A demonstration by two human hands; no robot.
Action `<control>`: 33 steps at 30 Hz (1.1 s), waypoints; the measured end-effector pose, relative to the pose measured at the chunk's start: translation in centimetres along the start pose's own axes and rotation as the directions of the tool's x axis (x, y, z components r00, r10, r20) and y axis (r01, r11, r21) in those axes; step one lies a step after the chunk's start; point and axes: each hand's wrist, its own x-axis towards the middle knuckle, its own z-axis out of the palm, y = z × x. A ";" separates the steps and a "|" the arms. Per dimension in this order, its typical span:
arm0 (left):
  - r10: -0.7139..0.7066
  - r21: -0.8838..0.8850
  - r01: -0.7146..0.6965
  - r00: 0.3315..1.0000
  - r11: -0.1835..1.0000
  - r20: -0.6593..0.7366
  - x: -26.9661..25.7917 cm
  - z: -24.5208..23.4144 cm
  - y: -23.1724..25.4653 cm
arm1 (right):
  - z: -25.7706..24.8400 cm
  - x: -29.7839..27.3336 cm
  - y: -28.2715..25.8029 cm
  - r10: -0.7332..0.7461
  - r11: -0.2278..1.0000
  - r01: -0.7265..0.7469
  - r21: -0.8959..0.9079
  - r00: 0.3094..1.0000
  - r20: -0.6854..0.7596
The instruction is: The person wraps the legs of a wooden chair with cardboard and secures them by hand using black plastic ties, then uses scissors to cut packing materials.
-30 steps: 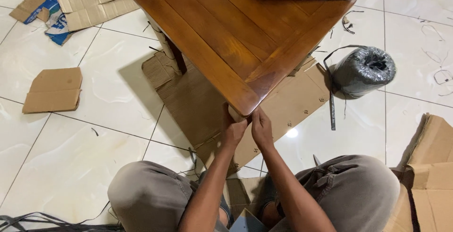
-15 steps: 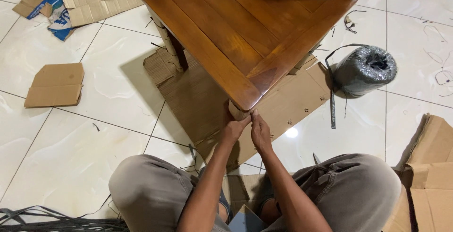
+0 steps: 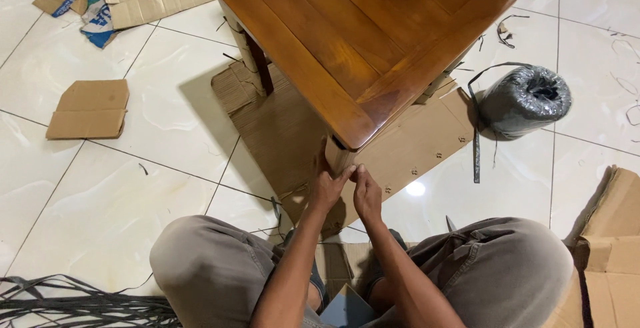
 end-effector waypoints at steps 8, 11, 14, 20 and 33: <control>-0.160 0.104 0.144 0.972 0.984 0.169 -0.8 -0.9 -0.6 | 0.8 -1.0 1.3 -0.049 0.998 0.045 -0.049 0.995 -0.084; -0.152 0.077 0.140 0.972 0.987 0.180 -1.0 -1.2 -1.1 | 0.8 -0.1 4.0 0.028 0.999 -0.031 -0.038 0.997 -0.078; -0.225 0.104 0.206 0.948 0.973 0.225 -1.5 -2.1 -1.4 | 1.1 -0.6 4.9 0.106 0.993 -0.109 -0.045 0.993 -0.060; -0.325 0.168 0.285 0.898 0.944 0.298 -3.0 -4.5 -3.2 | 3.0 0.4 12.9 0.205 0.877 -0.141 -0.458 0.974 0.093; -0.725 0.506 0.622 0.688 0.598 0.010 -12.3 -7.9 -20.3 | 12.0 -0.4 19.3 0.207 0.655 0.288 -0.699 0.821 0.532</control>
